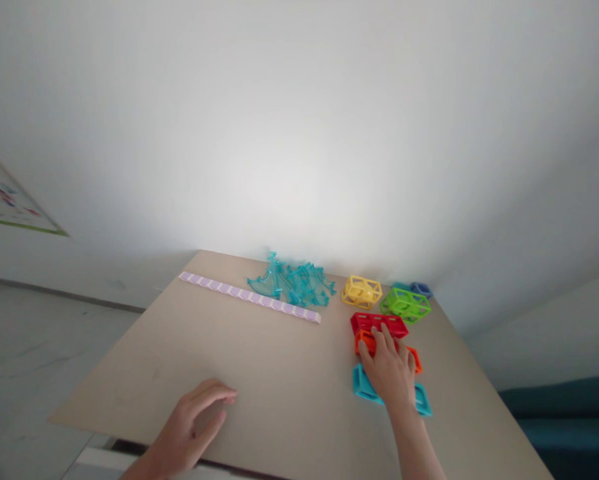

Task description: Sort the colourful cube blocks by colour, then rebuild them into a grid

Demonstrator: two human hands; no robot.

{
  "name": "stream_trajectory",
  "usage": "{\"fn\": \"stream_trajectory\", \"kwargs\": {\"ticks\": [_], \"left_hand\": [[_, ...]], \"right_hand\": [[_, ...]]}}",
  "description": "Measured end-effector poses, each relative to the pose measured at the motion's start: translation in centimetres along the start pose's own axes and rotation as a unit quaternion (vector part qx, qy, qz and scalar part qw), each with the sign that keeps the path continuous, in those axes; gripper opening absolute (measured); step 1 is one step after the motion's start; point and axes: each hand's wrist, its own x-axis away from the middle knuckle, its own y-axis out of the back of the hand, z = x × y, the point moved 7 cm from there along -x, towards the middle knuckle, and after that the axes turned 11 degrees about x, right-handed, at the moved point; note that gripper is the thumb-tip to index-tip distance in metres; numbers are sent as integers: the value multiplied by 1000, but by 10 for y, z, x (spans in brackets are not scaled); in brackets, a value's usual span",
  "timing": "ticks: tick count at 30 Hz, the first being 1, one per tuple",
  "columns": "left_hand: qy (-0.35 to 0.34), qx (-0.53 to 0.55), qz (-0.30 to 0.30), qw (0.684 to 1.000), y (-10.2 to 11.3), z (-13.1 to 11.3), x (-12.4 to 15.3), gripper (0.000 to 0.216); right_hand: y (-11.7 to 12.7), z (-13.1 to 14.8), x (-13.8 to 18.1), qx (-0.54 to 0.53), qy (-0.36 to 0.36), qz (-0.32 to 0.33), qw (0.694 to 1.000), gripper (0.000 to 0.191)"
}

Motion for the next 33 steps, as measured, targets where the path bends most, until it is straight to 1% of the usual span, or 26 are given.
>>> {"fn": "stream_trajectory", "kwargs": {"ticks": [6, 15, 23, 27, 30, 33], "left_hand": [[4, 0, 3, 1000, 1, 0, 0, 22], [3, 5, 4, 1000, -1, 1, 1, 21], [4, -2, 8, 1000, -2, 3, 0, 20], [5, 0, 6, 1000, -2, 3, 1, 21], [5, 5, 7, 1000, -2, 2, 1, 20], [-1, 6, 9, 1000, -2, 0, 0, 20]], "right_hand": [[4, 2, 0, 1, -1, 8, 1000, 58], [-5, 3, 2, 24, 29, 40, 998, 60], [-12, 0, 3, 46, 33, 27, 998, 56], [-7, 3, 2, 62, 45, 28, 997, 56], [-2, 5, 4, 55, 33, 28, 998, 56], [-3, 6, 6, 34, 25, 32, 999, 56]]}}
